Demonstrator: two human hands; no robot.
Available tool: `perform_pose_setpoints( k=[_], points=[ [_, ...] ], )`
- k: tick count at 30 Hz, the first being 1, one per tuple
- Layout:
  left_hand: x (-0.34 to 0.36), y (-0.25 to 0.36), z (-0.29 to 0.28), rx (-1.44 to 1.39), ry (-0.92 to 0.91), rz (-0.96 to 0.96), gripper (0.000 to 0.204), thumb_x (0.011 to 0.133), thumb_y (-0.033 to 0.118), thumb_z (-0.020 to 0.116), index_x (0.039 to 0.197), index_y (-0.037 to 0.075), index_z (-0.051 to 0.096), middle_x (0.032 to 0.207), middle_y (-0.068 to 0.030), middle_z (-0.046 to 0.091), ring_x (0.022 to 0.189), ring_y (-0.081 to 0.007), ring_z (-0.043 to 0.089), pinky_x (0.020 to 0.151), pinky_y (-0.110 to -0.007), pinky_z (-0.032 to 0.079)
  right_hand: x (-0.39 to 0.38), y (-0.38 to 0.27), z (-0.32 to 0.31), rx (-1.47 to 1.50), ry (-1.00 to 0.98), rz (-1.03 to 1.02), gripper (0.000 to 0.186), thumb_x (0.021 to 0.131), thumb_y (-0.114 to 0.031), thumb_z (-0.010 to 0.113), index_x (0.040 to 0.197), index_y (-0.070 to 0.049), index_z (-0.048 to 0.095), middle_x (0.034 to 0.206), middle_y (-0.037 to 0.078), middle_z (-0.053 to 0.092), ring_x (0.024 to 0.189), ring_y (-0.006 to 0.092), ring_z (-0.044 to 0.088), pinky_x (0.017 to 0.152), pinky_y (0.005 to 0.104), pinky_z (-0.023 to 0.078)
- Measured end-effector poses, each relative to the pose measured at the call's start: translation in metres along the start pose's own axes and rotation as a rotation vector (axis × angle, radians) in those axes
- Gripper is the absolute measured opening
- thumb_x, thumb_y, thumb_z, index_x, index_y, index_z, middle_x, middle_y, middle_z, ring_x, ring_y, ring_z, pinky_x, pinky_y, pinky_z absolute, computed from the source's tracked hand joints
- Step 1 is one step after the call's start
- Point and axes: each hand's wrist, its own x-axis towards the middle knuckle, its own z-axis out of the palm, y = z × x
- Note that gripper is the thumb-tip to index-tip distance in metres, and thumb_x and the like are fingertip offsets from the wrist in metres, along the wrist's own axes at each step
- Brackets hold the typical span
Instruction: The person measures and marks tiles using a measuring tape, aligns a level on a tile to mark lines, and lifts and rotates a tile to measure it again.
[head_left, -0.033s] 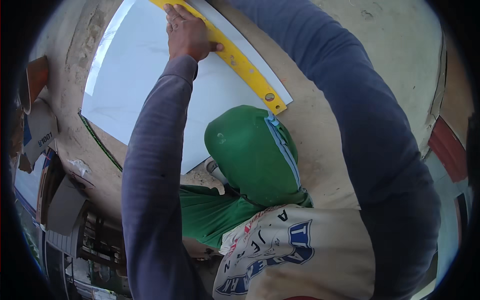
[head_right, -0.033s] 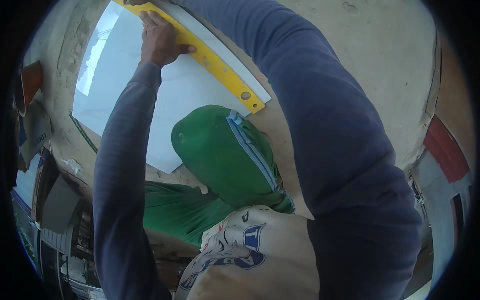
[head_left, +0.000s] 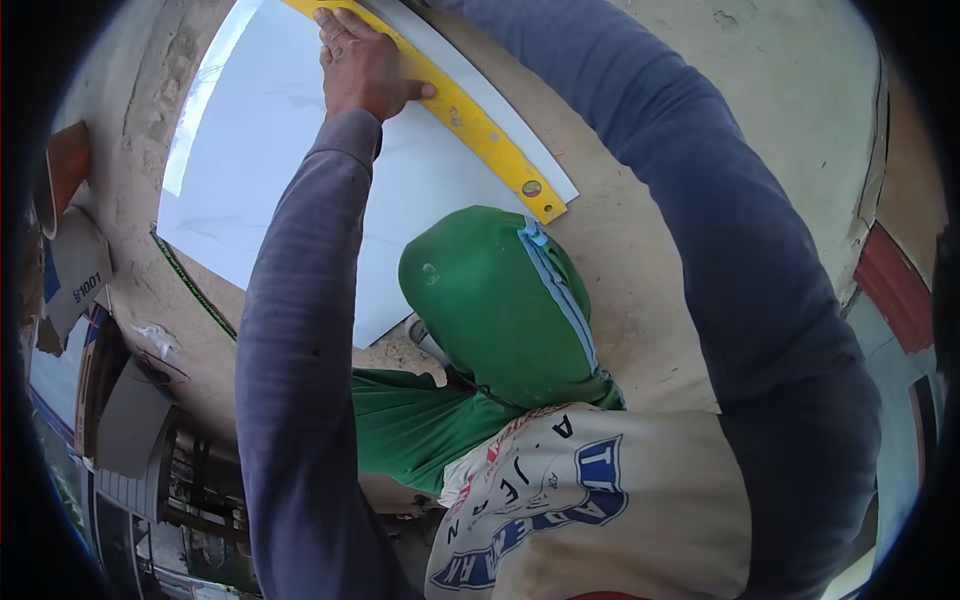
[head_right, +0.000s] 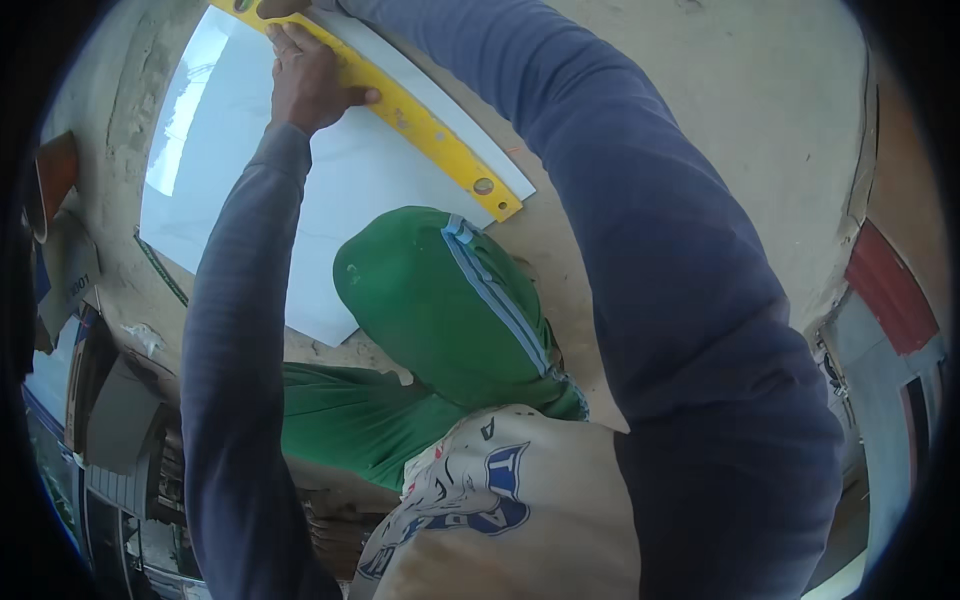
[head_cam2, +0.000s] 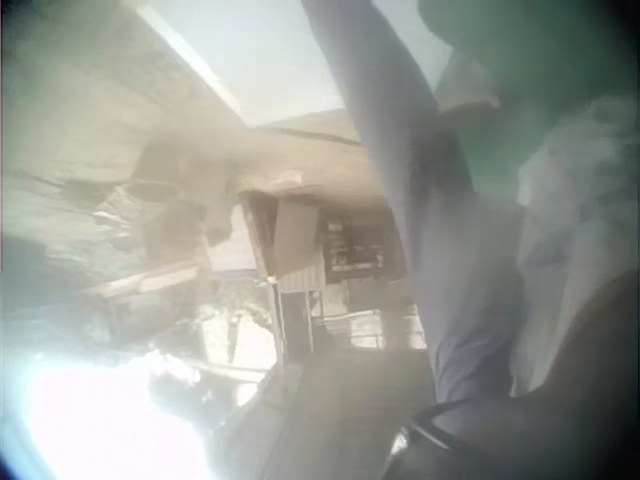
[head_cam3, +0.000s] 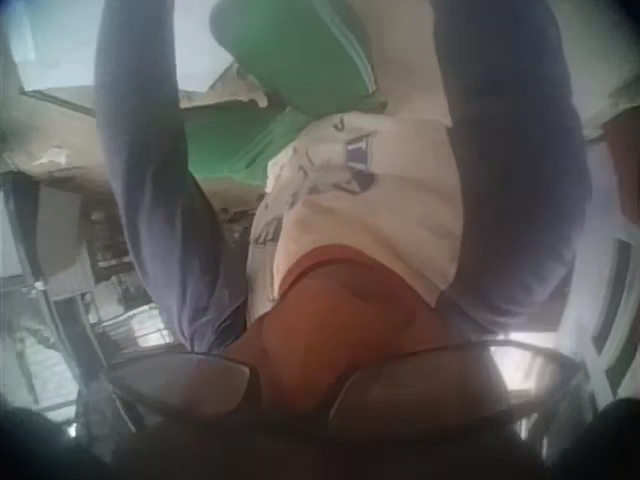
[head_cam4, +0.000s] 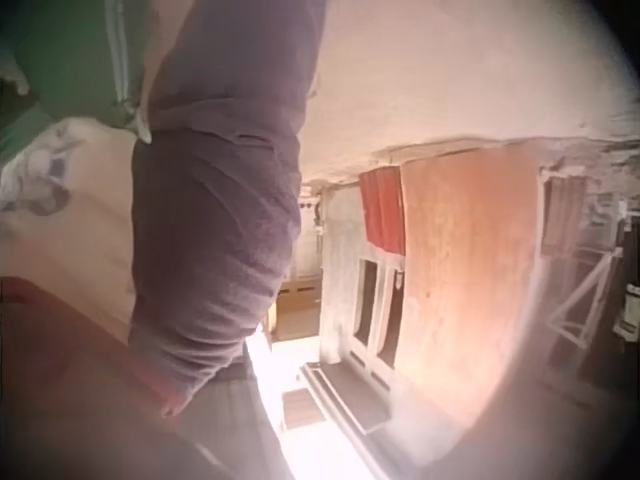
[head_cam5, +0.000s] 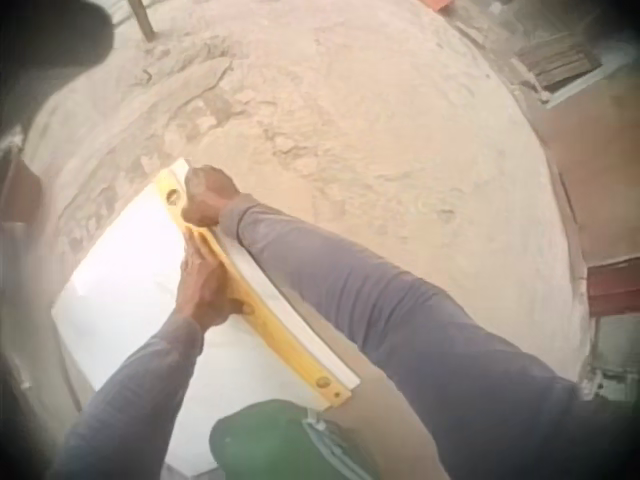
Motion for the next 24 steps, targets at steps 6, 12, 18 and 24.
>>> perform_pose_setpoints(
  k=[6, 12, 18, 24],
  points=[
    [-0.004, -0.014, 0.008, 0.216, 0.019, 0.202, 0.131, 0.070, 0.046, 0.101, 0.149, -0.030, 0.030, 0.159, -0.0559, 0.021, 0.158, -0.0630, 0.015, 0.126, -0.058, 0.032, -0.142, 0.007, 0.001, 0.091, 0.109, 0.035, 0.039, 0.075, -0.031, 0.081, 0.093, 0.003, 0.077, 0.095, 0.029, 0.075, 0.093, 0.0469, 0.074, 0.083, 0.0504, 0.060],
    [-0.001, -0.008, 0.005, 0.162, 0.047, 0.130, 0.141, 0.070, 0.049, 0.100, 0.153, -0.031, 0.019, 0.159, -0.0584, 0.014, 0.151, -0.0626, 0.035, 0.125, -0.048, 0.037, -0.271, 0.006, -0.002, 0.053, 0.015, 0.092, 0.018, 0.089, -0.014, 0.065, 0.090, 0.002, 0.074, 0.083, 0.023, 0.069, 0.075, 0.0419, 0.070, 0.075, 0.0521, 0.057],
    [0.000, -0.003, -0.001, 0.098, 0.049, 0.007, 0.149, 0.066, 0.048, 0.100, 0.161, -0.022, 0.010, 0.168, -0.0470, 0.012, 0.162, -0.0507, 0.022, 0.132, -0.048, 0.026, -0.452, -0.016, -0.039, 0.090, -0.193, 0.393, 0.017, 0.093, -0.012, 0.061, 0.089, 0.004, 0.068, 0.094, 0.025, 0.066, 0.080, 0.0453, 0.069, 0.075, 0.0549, 0.056],
    [-0.004, -0.002, 0.001, 0.034, 0.016, -0.030, 0.156, 0.059, 0.041, 0.105, 0.162, -0.021, 0.006, 0.171, -0.0446, 0.006, 0.164, -0.0475, 0.018, 0.134, -0.047, 0.023, -0.438, -0.010, -0.052, 0.106, -0.278, 0.414, 0.018, 0.095, -0.013, 0.062, 0.088, 0.003, 0.069, 0.093, 0.023, 0.067, 0.081, 0.0429, 0.069, 0.075, 0.0518, 0.055]
  ],
)
